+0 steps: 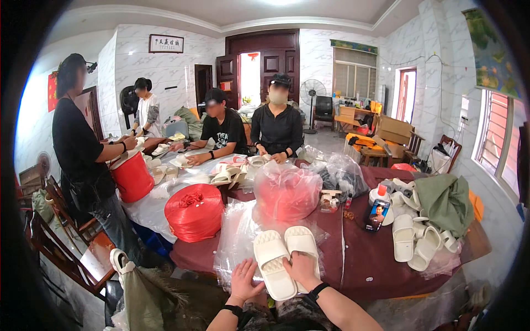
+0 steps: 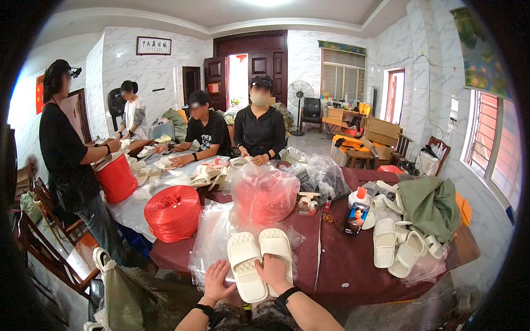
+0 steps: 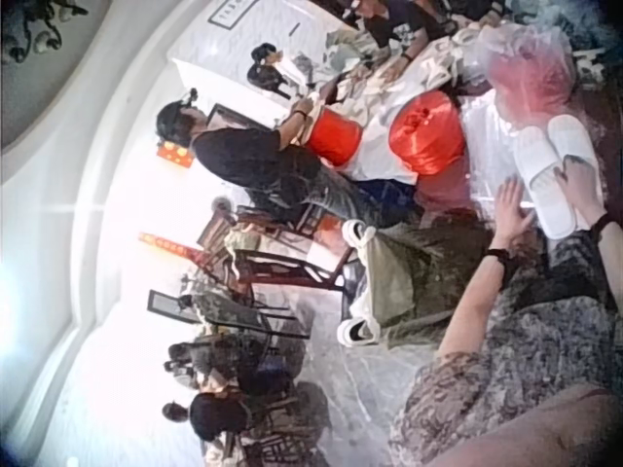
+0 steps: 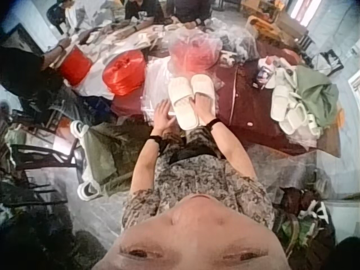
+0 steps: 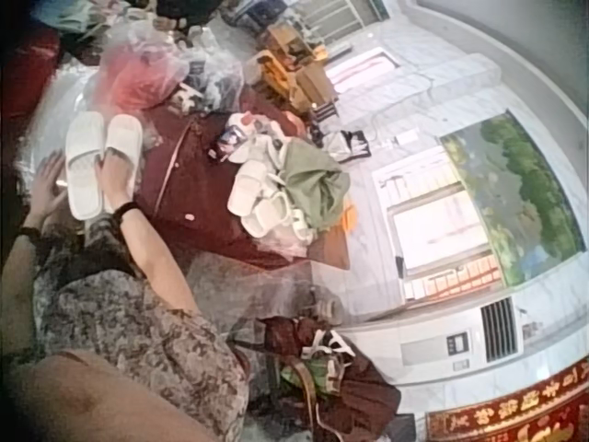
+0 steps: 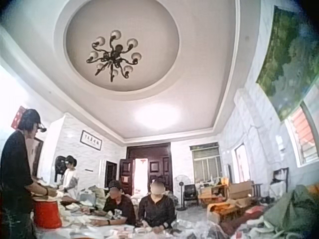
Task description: Packing white and pink slides into plastic bags at a manufacturing station.
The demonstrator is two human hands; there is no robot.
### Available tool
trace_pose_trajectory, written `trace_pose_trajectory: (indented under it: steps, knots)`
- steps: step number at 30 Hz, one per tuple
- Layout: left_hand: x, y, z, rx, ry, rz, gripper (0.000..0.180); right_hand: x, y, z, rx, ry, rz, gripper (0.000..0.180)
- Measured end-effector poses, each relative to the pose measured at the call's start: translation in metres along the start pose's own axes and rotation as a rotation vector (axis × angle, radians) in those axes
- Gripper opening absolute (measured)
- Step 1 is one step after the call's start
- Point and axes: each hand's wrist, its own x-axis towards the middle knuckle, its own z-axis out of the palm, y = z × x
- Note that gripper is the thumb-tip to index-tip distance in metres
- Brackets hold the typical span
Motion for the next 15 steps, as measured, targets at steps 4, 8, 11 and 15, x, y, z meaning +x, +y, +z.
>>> trace_pose_trajectory:
  steps: [4,8,11,15]
  knots:
    - [-0.0018,0.0013,-0.0012,0.013,-0.004,0.000,0.075,-0.0014,-0.0012,-0.0018,0.014,-0.006,0.017,0.037]
    - [-0.0028,0.0006,-0.0014,0.010,-0.021,-0.012,0.076,-0.0022,-0.0031,-0.0019,-0.014,0.062,-0.031,0.036]
    - [0.0010,-0.0002,-0.0007,0.004,-0.032,0.001,0.077,-0.0002,0.0019,0.0015,-0.020,0.073,-0.040,0.035]
    - [0.0063,-0.0010,-0.0024,-0.003,-0.054,-0.023,0.078,0.0064,-0.0001,-0.0029,-0.001,0.001,-0.031,0.034]
